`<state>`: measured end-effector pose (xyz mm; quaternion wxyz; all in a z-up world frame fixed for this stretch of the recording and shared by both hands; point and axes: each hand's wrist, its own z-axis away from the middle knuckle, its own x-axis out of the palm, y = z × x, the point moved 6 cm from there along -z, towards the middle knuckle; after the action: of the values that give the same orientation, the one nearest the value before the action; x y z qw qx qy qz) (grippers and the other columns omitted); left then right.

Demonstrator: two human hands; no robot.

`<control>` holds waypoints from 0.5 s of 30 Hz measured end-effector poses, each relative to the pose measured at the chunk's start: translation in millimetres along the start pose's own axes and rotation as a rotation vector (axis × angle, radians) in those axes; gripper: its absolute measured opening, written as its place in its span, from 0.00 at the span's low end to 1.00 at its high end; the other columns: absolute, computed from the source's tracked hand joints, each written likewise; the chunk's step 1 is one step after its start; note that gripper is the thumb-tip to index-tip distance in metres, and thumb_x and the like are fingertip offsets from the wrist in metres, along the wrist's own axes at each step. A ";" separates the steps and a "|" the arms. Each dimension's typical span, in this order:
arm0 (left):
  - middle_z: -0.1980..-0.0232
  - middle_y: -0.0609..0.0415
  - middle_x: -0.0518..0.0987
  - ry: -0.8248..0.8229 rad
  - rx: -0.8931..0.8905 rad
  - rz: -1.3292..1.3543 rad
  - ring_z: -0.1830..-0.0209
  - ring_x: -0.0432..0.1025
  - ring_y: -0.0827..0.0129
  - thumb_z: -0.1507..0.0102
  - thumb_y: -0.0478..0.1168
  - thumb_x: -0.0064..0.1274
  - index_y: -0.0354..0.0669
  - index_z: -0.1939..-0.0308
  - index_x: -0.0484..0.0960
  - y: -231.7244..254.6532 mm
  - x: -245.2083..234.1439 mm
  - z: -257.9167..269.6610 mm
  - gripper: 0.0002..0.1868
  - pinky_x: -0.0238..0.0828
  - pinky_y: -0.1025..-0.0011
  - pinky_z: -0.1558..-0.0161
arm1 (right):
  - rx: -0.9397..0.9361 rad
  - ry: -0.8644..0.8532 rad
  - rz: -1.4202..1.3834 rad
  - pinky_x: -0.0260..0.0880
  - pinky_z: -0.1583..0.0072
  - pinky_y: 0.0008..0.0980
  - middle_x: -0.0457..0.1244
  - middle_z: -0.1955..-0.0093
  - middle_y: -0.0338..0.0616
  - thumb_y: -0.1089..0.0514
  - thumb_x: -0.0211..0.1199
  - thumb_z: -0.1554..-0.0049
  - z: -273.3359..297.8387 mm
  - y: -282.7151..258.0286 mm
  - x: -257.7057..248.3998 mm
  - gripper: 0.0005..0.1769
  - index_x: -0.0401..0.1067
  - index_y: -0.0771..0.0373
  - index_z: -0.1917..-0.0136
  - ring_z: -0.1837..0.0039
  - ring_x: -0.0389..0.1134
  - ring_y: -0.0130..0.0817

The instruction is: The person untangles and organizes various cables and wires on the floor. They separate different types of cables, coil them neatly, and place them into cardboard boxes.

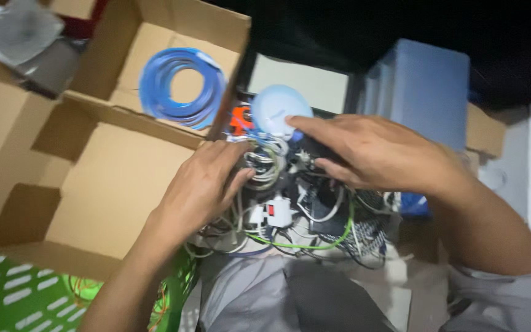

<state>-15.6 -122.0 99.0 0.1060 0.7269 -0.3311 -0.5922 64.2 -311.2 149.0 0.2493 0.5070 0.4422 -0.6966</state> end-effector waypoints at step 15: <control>0.41 0.39 0.74 -0.130 0.396 0.099 0.35 0.65 0.42 0.39 0.38 0.59 0.35 0.41 0.76 84.1 103.3 -35.3 0.23 0.63 0.51 0.35 | 0.303 0.405 0.026 0.71 0.44 0.44 0.68 0.51 0.49 0.65 0.69 0.51 119.3 63.2 58.2 0.30 0.70 0.58 0.35 0.47 0.70 0.48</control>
<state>-4.5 -256.9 73.0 -0.0315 0.6765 -0.4825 -0.5554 35.4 -439.6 83.4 0.0859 0.6735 0.3669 -0.6360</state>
